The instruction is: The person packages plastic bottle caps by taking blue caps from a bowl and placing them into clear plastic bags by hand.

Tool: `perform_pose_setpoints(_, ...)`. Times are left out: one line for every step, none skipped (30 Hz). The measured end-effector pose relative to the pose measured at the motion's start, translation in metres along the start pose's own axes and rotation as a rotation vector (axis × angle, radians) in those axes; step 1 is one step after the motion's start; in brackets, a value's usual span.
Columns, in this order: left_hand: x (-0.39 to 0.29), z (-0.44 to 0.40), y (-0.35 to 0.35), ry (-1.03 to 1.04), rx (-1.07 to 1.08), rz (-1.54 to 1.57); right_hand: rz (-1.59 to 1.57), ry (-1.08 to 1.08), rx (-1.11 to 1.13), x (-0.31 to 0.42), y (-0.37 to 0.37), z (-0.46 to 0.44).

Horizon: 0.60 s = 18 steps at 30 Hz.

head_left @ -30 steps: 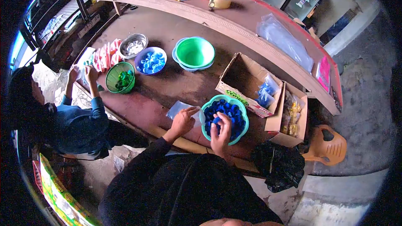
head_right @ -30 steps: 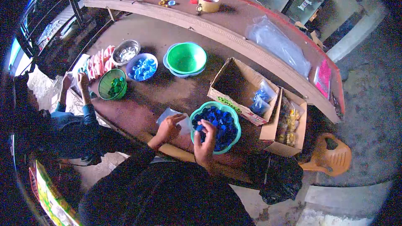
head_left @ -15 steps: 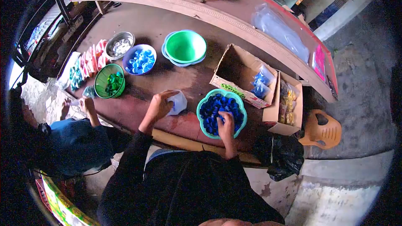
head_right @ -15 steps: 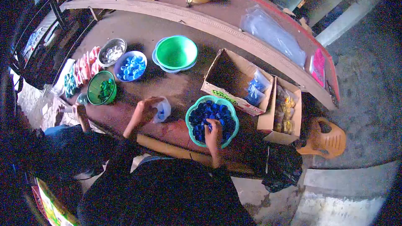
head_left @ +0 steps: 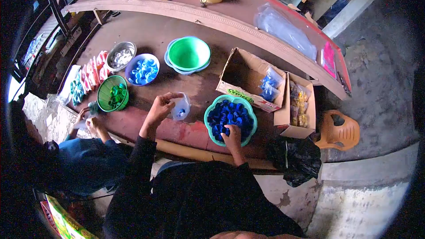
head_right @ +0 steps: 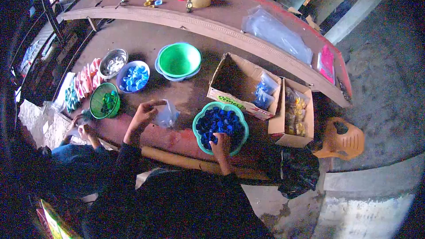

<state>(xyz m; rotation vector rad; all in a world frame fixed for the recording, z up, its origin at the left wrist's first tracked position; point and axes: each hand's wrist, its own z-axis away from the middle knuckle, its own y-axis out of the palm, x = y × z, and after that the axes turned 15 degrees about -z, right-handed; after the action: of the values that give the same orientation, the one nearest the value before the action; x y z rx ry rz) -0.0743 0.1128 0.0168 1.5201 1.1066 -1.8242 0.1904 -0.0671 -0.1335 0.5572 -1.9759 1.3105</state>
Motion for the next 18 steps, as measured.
perform_pose_setpoints(0.000,0.002,0.003,0.000,-0.007,0.006,-0.028,0.019,-0.019,0.000,0.000,-0.001)
perform_pose_setpoints(0.000,0.003,0.004,-0.012,0.009,0.017,-0.057,0.034,-0.036,0.001,-0.001,-0.002)
perform_pose_setpoints(-0.002,0.005,0.004,-0.022,0.023,0.027,-0.058,0.023,-0.028,0.002,-0.003,-0.003)
perform_pose_setpoints(-0.006,0.008,0.006,-0.021,0.010,0.025,-0.158,0.061,-0.012,0.006,-0.005,-0.002)
perform_pose_setpoints(-0.012,0.010,0.009,0.010,-0.007,0.011,-0.261,0.099,0.001,0.011,-0.006,-0.003)
perform_pose_setpoints(-0.018,0.011,0.009,0.044,-0.021,-0.006,-0.269,0.088,0.002,0.016,-0.007,-0.006)
perform_pose_setpoints(-0.020,0.012,0.006,0.001,0.028,0.006,-0.300,0.101,0.036,0.020,-0.010,-0.008)
perform_pose_setpoints(-0.022,0.012,0.005,0.007,0.020,-0.002,-0.329,0.114,0.072,0.023,-0.011,-0.011)
perform_pose_setpoints(-0.023,0.012,0.007,0.072,-0.008,-0.031,-0.335,0.106,0.072,0.026,-0.012,-0.012)
perform_pose_setpoints(-0.025,0.013,0.009,0.133,-0.036,-0.056,-0.417,0.124,0.048,0.040,-0.016,-0.014)
perform_pose_setpoints(-0.027,0.016,0.013,0.126,-0.043,-0.053,-0.496,0.146,0.030,0.047,-0.018,-0.013)
perform_pose_setpoints(-0.028,0.019,0.017,0.169,-0.057,-0.076,-0.493,0.146,0.047,0.045,-0.016,-0.012)
perform_pose_setpoints(-0.027,0.023,0.022,0.211,-0.074,-0.098,-0.630,0.194,0.105,0.044,-0.015,-0.013)
perform_pose_setpoints(-0.025,0.027,0.030,0.201,-0.093,-0.090,-0.765,0.244,0.166,0.043,-0.015,-0.014)
perform_pose_setpoints(-0.021,0.030,0.039,0.211,-0.141,-0.148,-0.822,0.278,0.186,0.043,-0.016,-0.012)
perform_pose_setpoints(-0.016,0.032,0.045,0.224,-0.184,-0.211,-0.821,0.276,0.201,0.047,-0.020,-0.010)
perform_pose_setpoints(-0.007,0.031,0.049,0.273,-0.220,-0.366,-0.856,0.356,0.228,0.053,-0.025,-0.009)
perform_pose_setpoints(-0.002,0.032,0.054,0.275,-0.222,-0.370,-0.892,0.437,0.249,0.056,-0.028,-0.009)
